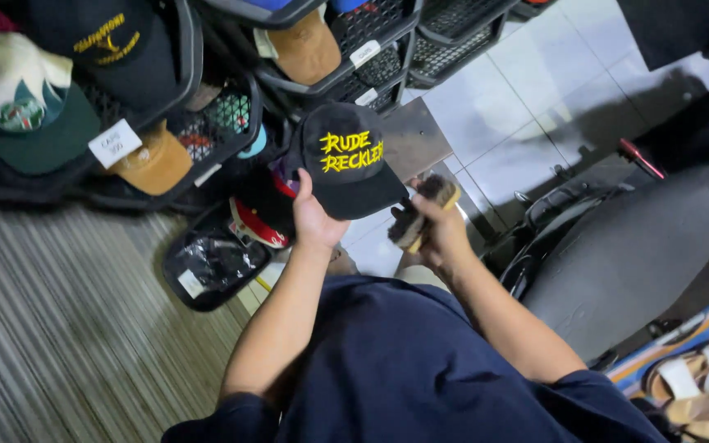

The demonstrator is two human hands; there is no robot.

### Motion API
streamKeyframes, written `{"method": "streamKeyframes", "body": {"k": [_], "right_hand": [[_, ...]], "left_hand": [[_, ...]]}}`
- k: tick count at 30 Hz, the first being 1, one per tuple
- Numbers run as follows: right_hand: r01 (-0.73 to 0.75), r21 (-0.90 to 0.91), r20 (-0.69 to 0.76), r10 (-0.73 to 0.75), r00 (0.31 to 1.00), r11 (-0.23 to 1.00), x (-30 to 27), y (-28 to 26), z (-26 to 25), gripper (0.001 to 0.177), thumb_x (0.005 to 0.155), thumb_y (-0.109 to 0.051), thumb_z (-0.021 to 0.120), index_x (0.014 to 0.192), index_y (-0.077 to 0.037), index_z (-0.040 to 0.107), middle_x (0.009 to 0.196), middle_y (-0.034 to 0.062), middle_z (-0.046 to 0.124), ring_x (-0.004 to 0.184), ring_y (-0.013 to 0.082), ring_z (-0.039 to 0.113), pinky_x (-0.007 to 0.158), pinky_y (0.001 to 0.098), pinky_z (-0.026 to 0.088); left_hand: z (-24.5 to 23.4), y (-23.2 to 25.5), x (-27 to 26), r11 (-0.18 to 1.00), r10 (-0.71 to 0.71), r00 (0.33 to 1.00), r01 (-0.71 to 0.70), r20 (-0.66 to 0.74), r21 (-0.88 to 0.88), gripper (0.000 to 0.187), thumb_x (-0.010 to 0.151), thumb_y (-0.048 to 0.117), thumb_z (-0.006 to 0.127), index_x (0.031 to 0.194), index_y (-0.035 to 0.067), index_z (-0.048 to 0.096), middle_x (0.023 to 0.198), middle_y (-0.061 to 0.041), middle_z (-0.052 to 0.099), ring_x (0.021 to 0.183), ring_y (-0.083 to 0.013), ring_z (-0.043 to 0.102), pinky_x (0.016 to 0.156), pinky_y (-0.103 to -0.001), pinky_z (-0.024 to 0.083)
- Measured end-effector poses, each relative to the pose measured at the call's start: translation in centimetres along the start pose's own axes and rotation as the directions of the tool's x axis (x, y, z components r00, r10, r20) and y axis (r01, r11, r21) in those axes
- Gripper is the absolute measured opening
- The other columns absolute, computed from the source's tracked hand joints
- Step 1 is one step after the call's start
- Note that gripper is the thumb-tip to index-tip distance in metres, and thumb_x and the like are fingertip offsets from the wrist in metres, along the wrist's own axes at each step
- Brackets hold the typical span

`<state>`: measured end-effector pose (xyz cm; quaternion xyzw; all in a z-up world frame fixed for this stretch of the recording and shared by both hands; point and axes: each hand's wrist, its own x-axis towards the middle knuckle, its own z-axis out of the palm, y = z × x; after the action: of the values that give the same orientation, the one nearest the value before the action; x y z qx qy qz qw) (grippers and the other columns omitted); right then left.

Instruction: The person is cleaning dust and lint off various baseball caps using a hand brush, picking them from a storage rack and returning them after cleaning.

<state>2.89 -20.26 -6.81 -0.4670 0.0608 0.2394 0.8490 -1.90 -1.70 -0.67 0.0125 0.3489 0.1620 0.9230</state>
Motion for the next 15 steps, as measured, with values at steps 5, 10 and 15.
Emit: {"method": "streamKeyframes", "body": {"k": [5,10,15], "right_hand": [[-0.567,0.267,-0.186,0.619,0.763,0.779,4.2,0.9,-3.0,0.053,0.085,-0.012,0.081,0.129,0.006,0.059,0.121,0.0232,0.071,0.108,0.0354,0.074,0.092,0.0577,0.061],[-0.592,0.207,-0.239,0.627,0.741,0.779,6.2,2.1,-7.8,0.049,0.085,-0.007,0.079,0.127,0.008,0.058,0.117,0.0253,0.071,0.104,0.0373,0.075,0.093,0.0596,0.060],[-0.620,0.174,-0.242,0.644,0.726,0.765,6.1,0.3,-7.8,0.044,0.087,-0.005,0.076,0.124,0.009,0.058,0.107,0.0196,0.071,0.100,0.0347,0.075,0.089,0.0525,0.063]], "left_hand": [[-1.1,-2.9,2.1,0.989,-0.013,0.996,0.026,-0.088,0.144,0.046,0.093,0.051,0.071,0.118,0.013,0.073,0.121,-0.017,0.072,0.102,-0.0362,0.073,0.091,-0.053,0.062],[-9.3,-6.8,7.7,0.932,-0.026,0.983,0.089,-0.182,0.350,0.022,0.090,0.019,0.079,0.108,0.021,0.066,0.105,-0.014,0.069,0.092,-0.0358,0.072,0.083,-0.055,0.063],[-11.5,-8.9,8.7,0.909,-0.008,0.969,0.110,-0.247,0.401,0.073,0.092,0.012,0.077,0.145,0.035,0.032,0.116,-0.011,0.045,0.089,-0.0267,0.061,0.092,-0.040,0.065]]}}
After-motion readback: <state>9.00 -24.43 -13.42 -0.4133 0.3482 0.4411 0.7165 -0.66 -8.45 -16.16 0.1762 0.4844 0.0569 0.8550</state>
